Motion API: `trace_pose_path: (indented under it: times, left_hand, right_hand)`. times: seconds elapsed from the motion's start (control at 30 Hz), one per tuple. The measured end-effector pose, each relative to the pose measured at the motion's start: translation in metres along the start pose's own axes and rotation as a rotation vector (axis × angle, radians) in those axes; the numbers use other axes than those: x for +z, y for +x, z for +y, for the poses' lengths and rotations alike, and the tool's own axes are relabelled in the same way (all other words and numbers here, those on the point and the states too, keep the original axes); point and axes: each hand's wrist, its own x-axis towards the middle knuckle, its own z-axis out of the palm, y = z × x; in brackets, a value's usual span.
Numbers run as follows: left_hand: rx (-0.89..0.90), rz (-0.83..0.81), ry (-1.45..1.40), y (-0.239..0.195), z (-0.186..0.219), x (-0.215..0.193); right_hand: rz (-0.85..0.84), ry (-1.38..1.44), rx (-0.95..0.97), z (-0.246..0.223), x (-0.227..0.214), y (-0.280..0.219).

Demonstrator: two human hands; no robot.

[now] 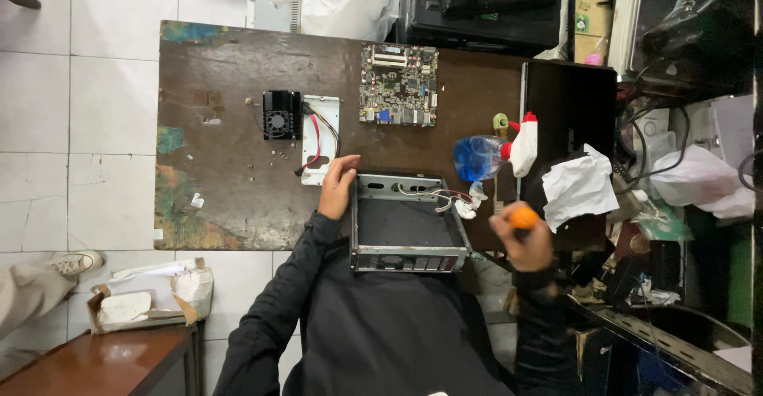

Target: The person removes a metal cover from a computer case using a screwdriver, then uses a brush to clean dust from the interior of the case and a hard drive. The person places the cover and screwdriver on the table and continues brushing the components.

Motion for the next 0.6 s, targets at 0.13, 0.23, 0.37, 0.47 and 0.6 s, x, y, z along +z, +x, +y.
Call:
trace_pose_path:
  times: [0.13, 0.23, 0.37, 0.47, 0.6]
  left_hand:
    - [-0.047, -0.061, -0.072, -0.003, -0.012, -0.001]
    - [-0.025, -0.092, 0.023, -0.008, -0.018, -0.001]
    - [-0.146, -0.136, -0.018, -0.016, -0.025, 0.0]
    - [-0.163, -0.102, 0.009, -0.017, -0.029, 0.001]
    - [-0.23, -0.083, 0.048, -0.018, -0.024, -0.001]
  right_hand:
    - [0.097, 0.116, -0.101, -0.016, -0.038, -0.01]
    - [-0.078, 0.265, -0.273, -0.076, -0.046, -0.002]
    - [0.562, 0.257, -0.636, -0.138, -0.004, 0.027]
    - [0.436, -0.043, -0.676, -0.094, -0.005, 0.033]
    - [-0.191, 0.276, -0.622, -0.013, 0.012, 0.038]
